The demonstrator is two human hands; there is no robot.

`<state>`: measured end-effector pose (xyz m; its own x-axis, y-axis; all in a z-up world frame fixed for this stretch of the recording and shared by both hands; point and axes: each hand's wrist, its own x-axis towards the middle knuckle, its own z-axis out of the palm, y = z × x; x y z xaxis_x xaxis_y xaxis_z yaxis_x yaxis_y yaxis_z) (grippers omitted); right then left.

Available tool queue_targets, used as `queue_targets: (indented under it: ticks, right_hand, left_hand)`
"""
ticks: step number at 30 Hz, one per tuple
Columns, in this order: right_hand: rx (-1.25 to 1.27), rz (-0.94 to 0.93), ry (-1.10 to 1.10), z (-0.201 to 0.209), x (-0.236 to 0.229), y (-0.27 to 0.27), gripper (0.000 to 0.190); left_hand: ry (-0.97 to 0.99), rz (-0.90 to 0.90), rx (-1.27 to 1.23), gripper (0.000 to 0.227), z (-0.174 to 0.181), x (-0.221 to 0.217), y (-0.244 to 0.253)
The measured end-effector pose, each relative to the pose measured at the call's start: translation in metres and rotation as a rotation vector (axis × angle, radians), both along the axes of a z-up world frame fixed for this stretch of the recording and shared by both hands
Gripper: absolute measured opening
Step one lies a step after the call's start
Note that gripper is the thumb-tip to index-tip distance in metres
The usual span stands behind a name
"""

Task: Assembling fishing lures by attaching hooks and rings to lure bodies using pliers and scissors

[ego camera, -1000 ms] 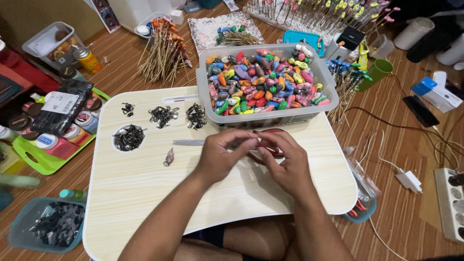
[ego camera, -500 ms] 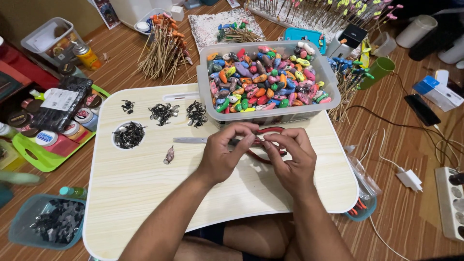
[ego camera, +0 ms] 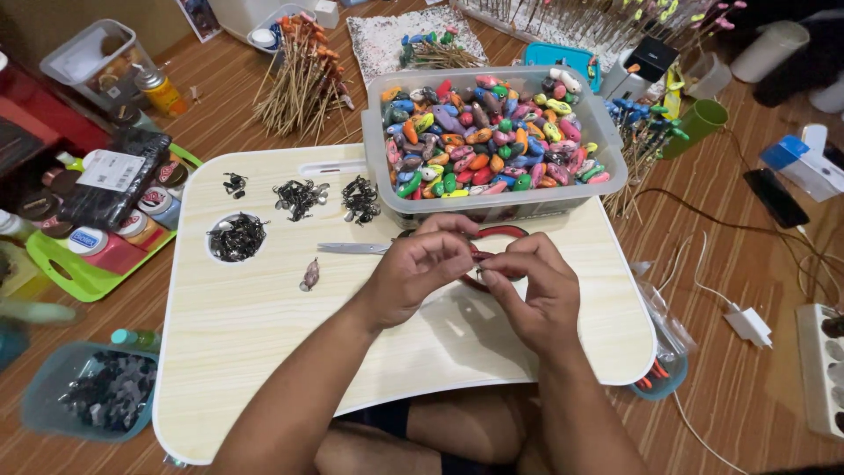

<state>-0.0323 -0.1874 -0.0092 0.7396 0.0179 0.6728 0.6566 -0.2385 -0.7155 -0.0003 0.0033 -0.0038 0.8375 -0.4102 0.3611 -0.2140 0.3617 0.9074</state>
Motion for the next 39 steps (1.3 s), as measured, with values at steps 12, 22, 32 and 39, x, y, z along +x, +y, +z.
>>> queue_targets:
  ticks: [12, 22, 32, 39]
  right_hand:
    - [-0.041, -0.087, -0.079, -0.001, 0.002, -0.001, 0.012]
    - [-0.238, -0.097, -0.167, 0.004, 0.002, 0.01, 0.016]
    - [-0.652, -0.009, -0.168, -0.019, 0.011, 0.023, 0.011]
    - [-0.885, -0.03, -0.152, -0.017, 0.023, 0.016, 0.022]
  left_hand:
    - [-0.166, 0.127, 0.314, 0.029, 0.025, -0.011, 0.006]
    - [-0.299, 0.283, 0.466, 0.016, 0.035, -0.024, 0.033]
    - [-0.127, 0.634, 1.075, 0.023, 0.028, -0.046, 0.126]
    - [-0.038, 0.734, 1.248, 0.032, -0.019, -0.032, 0.131]
